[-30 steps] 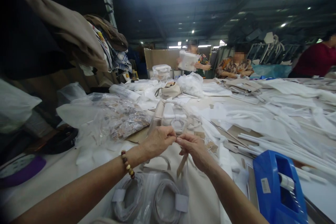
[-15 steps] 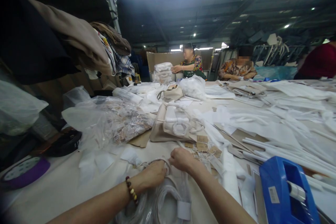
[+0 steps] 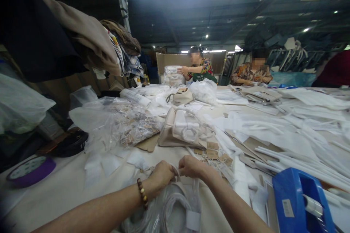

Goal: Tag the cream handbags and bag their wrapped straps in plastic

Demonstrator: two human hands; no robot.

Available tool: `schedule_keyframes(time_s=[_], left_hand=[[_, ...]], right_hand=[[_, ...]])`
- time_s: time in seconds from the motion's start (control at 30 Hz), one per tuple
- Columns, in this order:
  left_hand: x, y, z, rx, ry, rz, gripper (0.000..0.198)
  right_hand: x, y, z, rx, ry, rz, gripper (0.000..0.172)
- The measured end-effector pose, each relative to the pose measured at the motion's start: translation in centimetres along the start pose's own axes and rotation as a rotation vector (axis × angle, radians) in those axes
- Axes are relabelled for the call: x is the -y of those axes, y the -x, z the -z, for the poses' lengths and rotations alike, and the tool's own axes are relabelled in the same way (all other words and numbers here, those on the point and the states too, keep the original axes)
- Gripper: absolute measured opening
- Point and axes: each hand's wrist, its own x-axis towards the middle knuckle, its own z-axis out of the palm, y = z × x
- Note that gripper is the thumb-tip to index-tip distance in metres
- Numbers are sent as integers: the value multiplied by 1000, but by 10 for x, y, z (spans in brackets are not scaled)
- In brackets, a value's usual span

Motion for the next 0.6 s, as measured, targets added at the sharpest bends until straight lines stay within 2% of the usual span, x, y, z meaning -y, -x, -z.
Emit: schedule_keyframes(time_s=[0.17, 0.27, 0.4, 0.6], left_hand=[[-9, 9, 23, -37, -46, 62, 25], [-16, 18, 32, -75, -45, 97, 18], [-27, 29, 32, -102, 55, 171, 13], [-37, 32, 28, -7, 342, 270, 11]], right_hand=[[-5, 2, 6, -61, -25, 42, 6], [-6, 2, 10, -72, -63, 46, 13], [-3, 4, 14, -122, -108, 33, 15], [2, 9, 19, -161, -233, 40, 10]])
